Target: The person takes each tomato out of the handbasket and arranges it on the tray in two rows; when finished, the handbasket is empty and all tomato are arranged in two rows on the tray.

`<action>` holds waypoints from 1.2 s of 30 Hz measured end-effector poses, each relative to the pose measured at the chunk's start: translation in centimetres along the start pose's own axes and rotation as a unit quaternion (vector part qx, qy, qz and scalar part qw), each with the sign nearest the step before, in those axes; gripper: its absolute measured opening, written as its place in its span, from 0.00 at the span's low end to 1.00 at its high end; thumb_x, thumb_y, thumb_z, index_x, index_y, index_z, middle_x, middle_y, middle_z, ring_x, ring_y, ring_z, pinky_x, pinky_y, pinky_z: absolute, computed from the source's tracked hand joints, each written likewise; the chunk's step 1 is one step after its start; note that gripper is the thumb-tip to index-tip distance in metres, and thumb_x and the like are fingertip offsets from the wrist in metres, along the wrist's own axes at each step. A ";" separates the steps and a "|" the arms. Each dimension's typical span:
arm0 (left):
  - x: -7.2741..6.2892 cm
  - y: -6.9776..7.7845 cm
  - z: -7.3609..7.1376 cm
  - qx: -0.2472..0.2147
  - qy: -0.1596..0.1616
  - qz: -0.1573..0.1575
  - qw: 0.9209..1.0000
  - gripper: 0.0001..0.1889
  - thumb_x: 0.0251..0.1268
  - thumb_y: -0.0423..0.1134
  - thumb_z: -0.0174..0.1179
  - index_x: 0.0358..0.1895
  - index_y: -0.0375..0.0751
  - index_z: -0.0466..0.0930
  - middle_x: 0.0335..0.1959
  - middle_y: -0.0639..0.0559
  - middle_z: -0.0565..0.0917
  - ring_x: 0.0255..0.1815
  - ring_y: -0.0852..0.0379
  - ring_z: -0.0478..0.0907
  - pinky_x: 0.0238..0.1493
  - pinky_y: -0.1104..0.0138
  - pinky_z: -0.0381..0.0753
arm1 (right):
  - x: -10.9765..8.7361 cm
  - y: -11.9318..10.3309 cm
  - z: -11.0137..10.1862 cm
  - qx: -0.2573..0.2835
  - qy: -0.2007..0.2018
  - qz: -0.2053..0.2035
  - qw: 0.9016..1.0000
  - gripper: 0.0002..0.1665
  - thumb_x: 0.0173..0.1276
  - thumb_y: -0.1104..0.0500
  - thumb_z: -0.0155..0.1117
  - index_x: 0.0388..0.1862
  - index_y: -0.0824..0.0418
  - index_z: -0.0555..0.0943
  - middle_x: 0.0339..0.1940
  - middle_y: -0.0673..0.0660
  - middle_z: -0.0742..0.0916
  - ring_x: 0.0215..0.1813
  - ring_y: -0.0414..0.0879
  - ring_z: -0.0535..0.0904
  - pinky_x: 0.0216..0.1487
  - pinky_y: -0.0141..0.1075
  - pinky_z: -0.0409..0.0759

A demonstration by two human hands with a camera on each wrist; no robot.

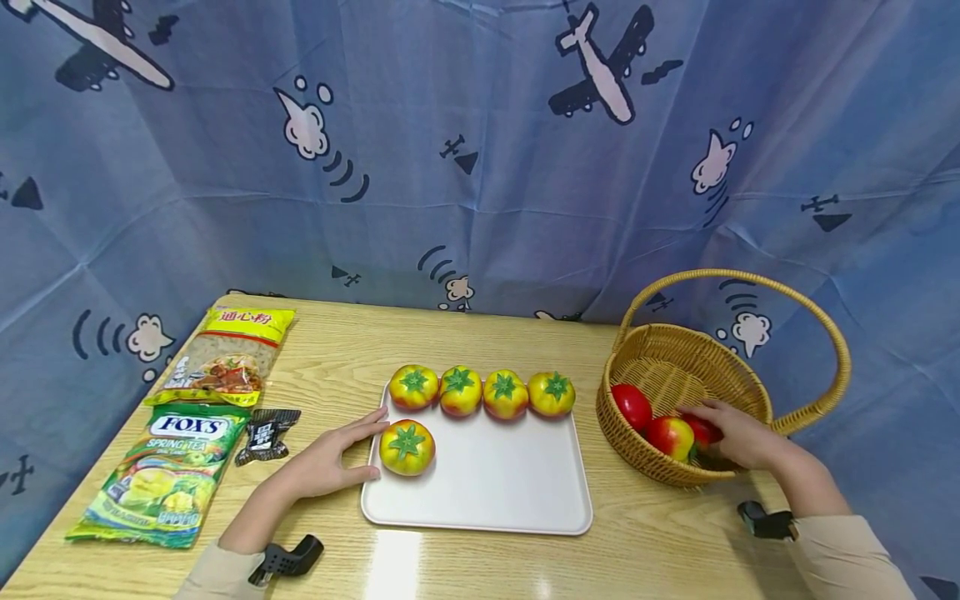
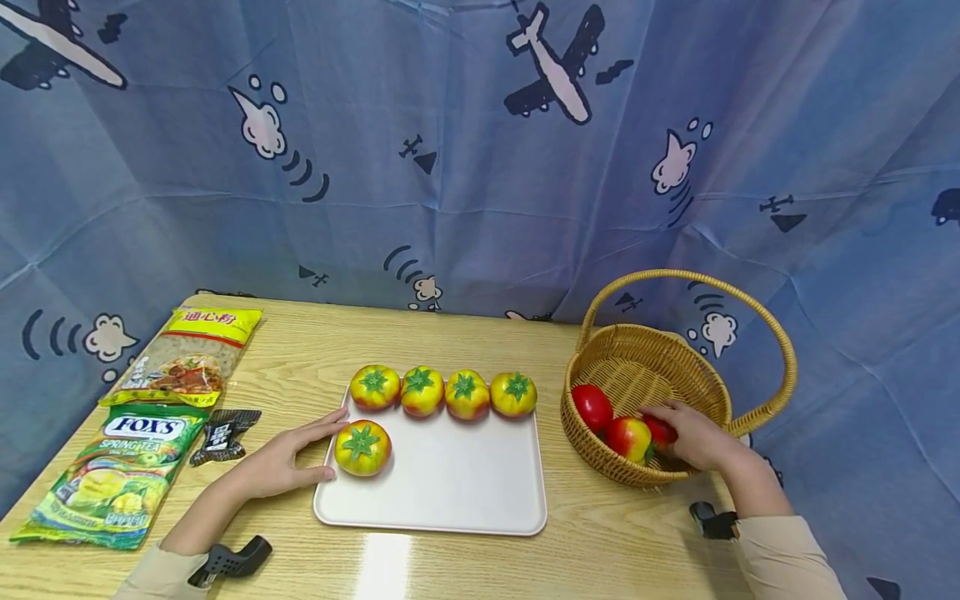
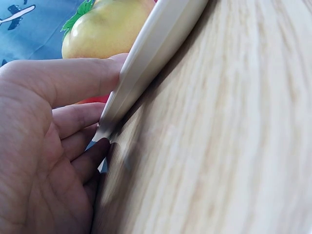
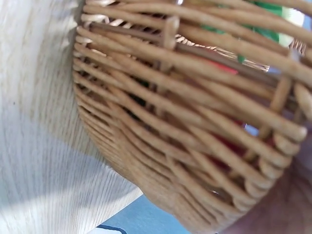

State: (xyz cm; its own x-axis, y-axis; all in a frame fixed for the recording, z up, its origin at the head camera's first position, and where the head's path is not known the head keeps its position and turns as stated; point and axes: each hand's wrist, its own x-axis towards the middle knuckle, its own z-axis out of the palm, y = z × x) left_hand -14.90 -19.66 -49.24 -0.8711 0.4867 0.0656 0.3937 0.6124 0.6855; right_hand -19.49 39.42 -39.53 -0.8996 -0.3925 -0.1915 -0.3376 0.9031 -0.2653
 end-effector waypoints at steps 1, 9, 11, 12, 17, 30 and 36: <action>0.0 0.0 0.0 -0.001 0.000 0.000 1.000 0.35 0.59 0.55 0.62 0.68 0.44 0.67 0.74 0.48 0.59 0.72 0.41 0.58 0.69 0.45 0.61 | 0.0 0.0 -0.1 -0.002 0.003 -0.001 1.000 0.33 0.52 0.68 0.67 0.60 0.69 0.73 0.58 0.83 0.69 0.55 0.79 0.68 0.48 0.66 0.73; 0.0 0.0 0.0 0.001 0.000 0.001 1.000 0.35 0.59 0.55 0.62 0.68 0.45 0.68 0.74 0.48 0.59 0.72 0.41 0.58 0.69 0.45 0.61 | -0.1 0.2 -0.3 -0.009 0.029 -0.026 0.999 0.27 0.57 0.70 0.62 0.58 0.67 0.75 0.56 0.81 0.72 0.53 0.76 0.70 0.49 0.66 0.71; 0.0 0.0 0.0 0.001 0.000 0.001 1.000 0.35 0.59 0.55 0.62 0.68 0.45 0.68 0.74 0.48 0.59 0.72 0.41 0.58 0.68 0.45 0.61 | -0.1 0.2 -0.3 -0.007 0.038 -0.032 0.999 0.26 0.58 0.69 0.62 0.58 0.67 0.76 0.55 0.80 0.73 0.53 0.75 0.71 0.50 0.65 0.72; 0.0 0.0 0.0 0.002 0.000 0.002 1.000 0.35 0.59 0.55 0.62 0.68 0.45 0.68 0.74 0.48 0.59 0.73 0.41 0.58 0.68 0.45 0.61 | -0.1 0.2 -0.3 -0.008 0.044 -0.033 0.998 0.25 0.59 0.68 0.63 0.58 0.66 0.76 0.55 0.79 0.73 0.52 0.74 0.71 0.49 0.65 0.72; 0.0 0.1 0.0 0.003 0.000 0.002 1.000 0.35 0.59 0.55 0.62 0.68 0.45 0.68 0.74 0.48 0.59 0.73 0.41 0.58 0.68 0.45 0.61 | -0.1 0.1 -0.9 -0.009 0.078 -0.020 0.997 0.27 0.59 0.65 0.65 0.59 0.64 0.73 0.53 0.78 0.73 0.50 0.73 0.73 0.46 0.64 0.74; -0.1 0.1 0.0 0.001 -0.001 0.000 1.000 0.35 0.59 0.55 0.62 0.68 0.44 0.68 0.74 0.47 0.59 0.72 0.41 0.58 0.68 0.45 0.61 | -0.2 -0.3 -2.1 0.056 0.139 -0.026 0.988 0.27 0.61 0.63 0.65 0.59 0.67 0.72 0.53 0.73 0.74 0.49 0.67 0.71 0.39 0.54 0.76; 0.0 0.1 0.0 0.005 0.000 0.001 1.000 0.35 0.59 0.55 0.62 0.68 0.45 0.68 0.74 0.48 0.59 0.72 0.41 0.58 0.68 0.46 0.61 | -0.2 -0.5 -2.3 0.082 0.160 -0.046 0.983 0.28 0.65 0.63 0.61 0.63 0.66 0.69 0.56 0.69 0.74 0.51 0.53 0.71 0.39 0.36 0.76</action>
State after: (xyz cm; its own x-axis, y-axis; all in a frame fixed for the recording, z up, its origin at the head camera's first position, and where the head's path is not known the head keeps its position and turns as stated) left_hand -14.86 -19.63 -49.20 -0.8700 0.4885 0.0673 0.3991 0.6175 0.6778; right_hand -19.77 39.41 -37.15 -0.9171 -0.3732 0.1399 -0.3963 0.8162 -0.4205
